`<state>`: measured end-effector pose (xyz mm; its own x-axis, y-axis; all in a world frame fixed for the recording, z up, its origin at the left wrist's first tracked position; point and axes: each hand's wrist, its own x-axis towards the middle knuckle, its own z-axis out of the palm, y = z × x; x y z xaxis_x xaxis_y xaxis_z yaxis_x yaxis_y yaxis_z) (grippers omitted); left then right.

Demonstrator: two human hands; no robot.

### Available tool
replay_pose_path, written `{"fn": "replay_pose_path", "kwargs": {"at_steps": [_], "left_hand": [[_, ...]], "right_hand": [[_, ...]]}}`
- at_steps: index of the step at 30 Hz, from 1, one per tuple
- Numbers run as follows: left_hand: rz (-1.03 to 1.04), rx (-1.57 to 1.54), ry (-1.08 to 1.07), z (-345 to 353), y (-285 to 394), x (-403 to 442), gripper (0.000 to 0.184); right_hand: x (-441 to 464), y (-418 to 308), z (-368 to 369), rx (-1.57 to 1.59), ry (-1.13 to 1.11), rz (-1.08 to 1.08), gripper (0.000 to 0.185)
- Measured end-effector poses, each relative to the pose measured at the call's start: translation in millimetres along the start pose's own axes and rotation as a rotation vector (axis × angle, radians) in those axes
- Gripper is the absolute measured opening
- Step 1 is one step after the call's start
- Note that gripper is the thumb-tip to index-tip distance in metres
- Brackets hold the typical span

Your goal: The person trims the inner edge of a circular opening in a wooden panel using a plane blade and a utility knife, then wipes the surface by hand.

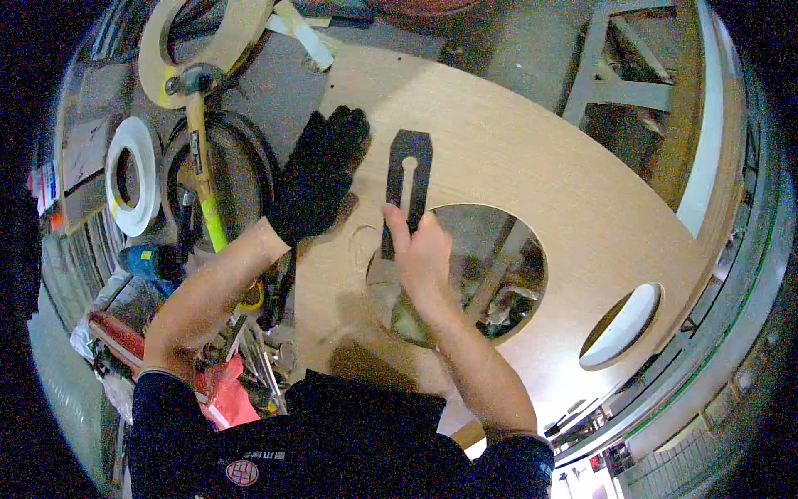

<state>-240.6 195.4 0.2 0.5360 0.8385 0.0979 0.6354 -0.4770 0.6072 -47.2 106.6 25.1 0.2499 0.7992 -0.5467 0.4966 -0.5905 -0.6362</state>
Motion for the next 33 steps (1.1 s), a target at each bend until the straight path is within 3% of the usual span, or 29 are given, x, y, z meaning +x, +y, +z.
{"fn": "replay_pose_path", "kwargs": {"at_steps": [6,10,20,24,27,28,29,30,33], "left_hand": [[0.018,-0.049,0.049,-3.5,-3.7,-2.1,0.059],[-0.013,-0.074,0.075,-2.5,-1.9,-2.1,0.058],[-0.019,-0.025,0.112,4.0,-3.8,-0.5,0.060],[-0.002,0.074,0.039,11.1,-5.8,-4.0,0.066],[-0.010,0.115,-0.023,5.2,-7.6,1.5,0.073],[-0.021,0.094,-0.027,2.6,-5.2,-0.2,0.075],[-0.037,0.070,-0.036,2.5,-3.5,-1.5,0.076],[-0.007,0.085,0.040,3.8,-4.4,-0.6,0.058],[-0.005,0.020,0.115,8.3,-3.8,-1.4,0.058]], "right_hand": [[1.5,2.7,-1.6,0.074,0.063,-0.013,0.046],[-14.0,12.4,4.4,0.072,0.015,-0.091,0.037],[-5.7,-1.5,4.0,0.015,-0.123,-0.055,0.034],[-8.1,11.3,11.4,-0.136,-0.098,-0.090,0.040],[-14.3,21.7,0.9,-0.249,-0.220,-0.078,0.041],[-21.1,25.6,1.2,-0.097,-0.252,-0.044,0.053],[-24.7,28.7,1.6,-0.105,-0.229,-0.062,0.052],[-26.9,31.7,3.3,-0.112,-0.210,-0.081,0.051],[-27.9,28.0,1.6,-0.126,-0.201,-0.105,0.048]]}}
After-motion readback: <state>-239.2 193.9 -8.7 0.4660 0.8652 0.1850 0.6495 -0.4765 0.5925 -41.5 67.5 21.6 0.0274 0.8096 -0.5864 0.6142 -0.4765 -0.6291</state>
